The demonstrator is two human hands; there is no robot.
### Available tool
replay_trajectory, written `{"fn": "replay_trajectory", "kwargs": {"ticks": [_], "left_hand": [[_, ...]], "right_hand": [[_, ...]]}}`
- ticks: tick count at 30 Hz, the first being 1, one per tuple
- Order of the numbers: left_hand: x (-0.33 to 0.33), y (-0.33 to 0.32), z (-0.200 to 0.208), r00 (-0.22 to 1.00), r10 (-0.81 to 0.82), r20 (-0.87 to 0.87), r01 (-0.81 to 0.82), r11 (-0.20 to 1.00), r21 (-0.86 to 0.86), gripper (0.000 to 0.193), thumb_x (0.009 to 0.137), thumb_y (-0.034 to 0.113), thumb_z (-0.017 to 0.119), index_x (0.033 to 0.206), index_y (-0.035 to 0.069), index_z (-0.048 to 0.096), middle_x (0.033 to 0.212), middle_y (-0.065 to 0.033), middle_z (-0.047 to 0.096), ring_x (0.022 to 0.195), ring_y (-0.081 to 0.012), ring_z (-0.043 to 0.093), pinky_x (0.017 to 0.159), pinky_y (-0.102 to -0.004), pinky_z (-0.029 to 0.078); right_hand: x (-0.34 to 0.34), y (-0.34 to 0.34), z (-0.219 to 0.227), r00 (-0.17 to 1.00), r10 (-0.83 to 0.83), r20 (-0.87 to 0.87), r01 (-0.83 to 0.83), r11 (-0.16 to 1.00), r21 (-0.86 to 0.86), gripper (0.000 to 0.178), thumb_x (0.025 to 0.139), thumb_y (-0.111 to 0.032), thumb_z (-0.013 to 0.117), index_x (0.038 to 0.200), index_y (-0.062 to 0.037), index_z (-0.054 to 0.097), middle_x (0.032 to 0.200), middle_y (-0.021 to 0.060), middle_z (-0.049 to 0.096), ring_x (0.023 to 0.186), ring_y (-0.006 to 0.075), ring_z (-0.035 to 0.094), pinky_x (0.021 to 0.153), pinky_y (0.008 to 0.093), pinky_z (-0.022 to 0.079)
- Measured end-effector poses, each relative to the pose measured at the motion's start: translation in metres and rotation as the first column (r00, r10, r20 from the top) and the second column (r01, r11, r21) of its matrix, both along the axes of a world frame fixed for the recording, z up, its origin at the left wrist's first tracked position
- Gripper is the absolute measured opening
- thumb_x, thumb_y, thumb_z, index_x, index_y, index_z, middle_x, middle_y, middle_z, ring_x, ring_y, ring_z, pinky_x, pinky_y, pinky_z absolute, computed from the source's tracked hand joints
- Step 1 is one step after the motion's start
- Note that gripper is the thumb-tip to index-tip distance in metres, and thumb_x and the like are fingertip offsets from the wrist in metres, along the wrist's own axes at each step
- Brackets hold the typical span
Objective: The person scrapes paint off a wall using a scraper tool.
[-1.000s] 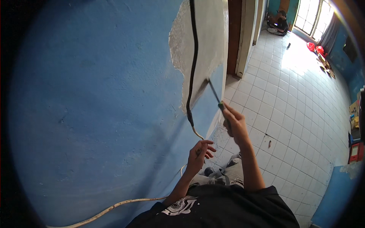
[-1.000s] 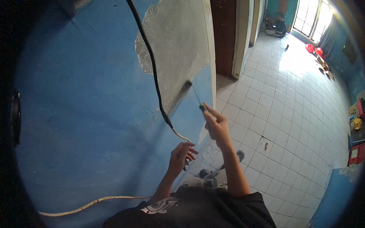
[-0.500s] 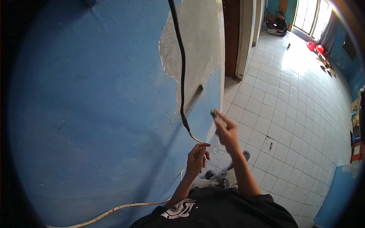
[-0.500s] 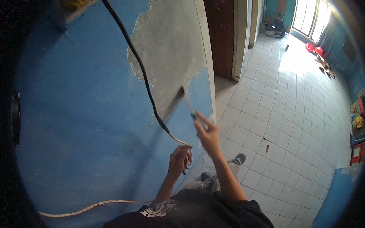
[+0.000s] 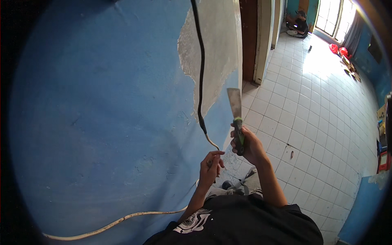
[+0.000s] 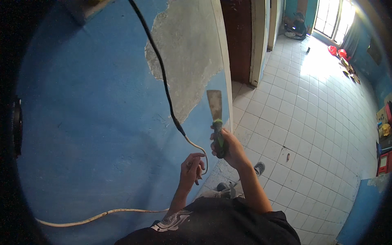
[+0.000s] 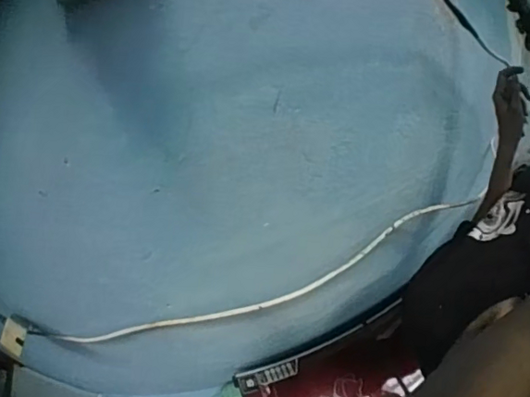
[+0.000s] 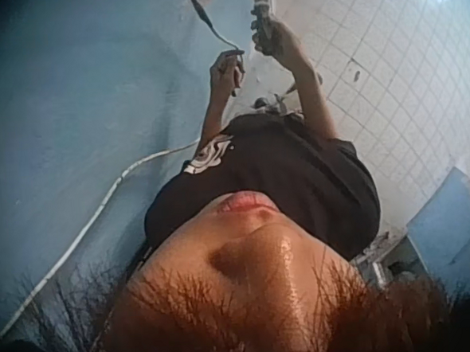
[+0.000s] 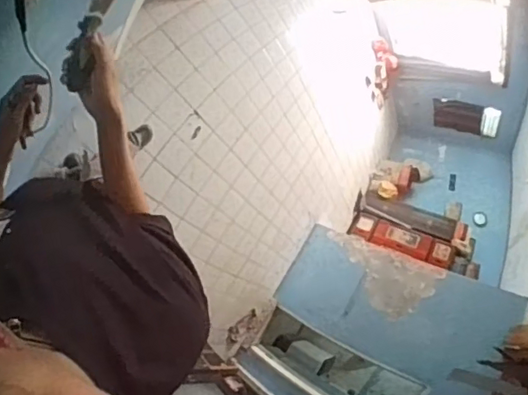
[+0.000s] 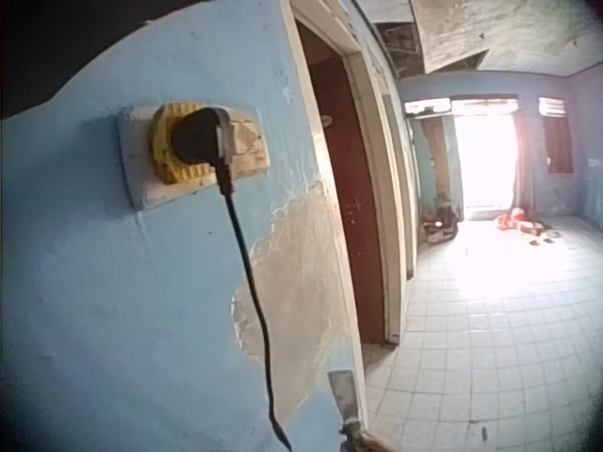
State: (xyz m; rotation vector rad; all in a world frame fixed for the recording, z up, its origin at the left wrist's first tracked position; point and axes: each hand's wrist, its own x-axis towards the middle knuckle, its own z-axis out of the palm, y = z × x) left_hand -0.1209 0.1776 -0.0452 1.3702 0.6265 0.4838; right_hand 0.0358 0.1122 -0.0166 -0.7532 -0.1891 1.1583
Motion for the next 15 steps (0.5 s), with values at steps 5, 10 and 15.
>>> {"fn": "replay_trajectory", "kwargs": {"ticks": [5, 10, 15], "left_hand": [[-0.004, 0.004, -0.002, 0.996, 0.093, 0.016, -0.094, 0.995, 0.019, 0.023, 0.093, 0.023, 0.045, 0.102, 0.005, 0.056, 0.067, -0.0007, 0.054, 0.043, -0.0018, 0.04, 0.036, -0.0161, 0.031], [0.008, 0.001, 0.006, 0.994, 0.1, 0.047, -0.102, 0.994, 0.031, 0.023, 0.094, 0.023, 0.045, 0.102, 0.005, 0.056, 0.066, -0.0007, 0.053, 0.044, -0.0018, 0.04, 0.039, -0.0163, 0.031], [0.014, 0.0, 0.004, 0.996, 0.094, -0.004, -0.094, 0.996, -0.004, 0.023, 0.094, 0.021, 0.044, 0.102, 0.003, 0.056, 0.065, -0.0008, 0.053, 0.045, -0.0017, 0.04, 0.042, -0.016, 0.032]], "right_hand": [[-0.005, 0.004, -0.007, 0.982, 0.114, 0.15, -0.101, 0.99, -0.095, 0.043, 0.092, -0.035, 0.043, 0.125, -0.0094, 0.035, 0.067, 0.0025, 0.045, 0.043, 0.0077, 0.038, 0.039, 0.0215, 0.032], [-0.012, 0.013, 0.004, 0.957, 0.019, 0.29, 0.011, 0.995, -0.101, 0.042, 0.091, -0.025, 0.049, 0.129, -0.0151, 0.034, 0.065, 0.0003, 0.042, 0.037, 0.0041, 0.032, 0.031, 0.0193, 0.024], [0.018, 0.03, 0.012, 0.954, -0.111, 0.277, 0.158, 0.976, -0.152, 0.036, 0.09, -0.022, 0.05, 0.125, -0.012, 0.046, 0.053, -0.0036, 0.04, 0.035, 0.0033, 0.031, 0.03, 0.0194, 0.022]]}}
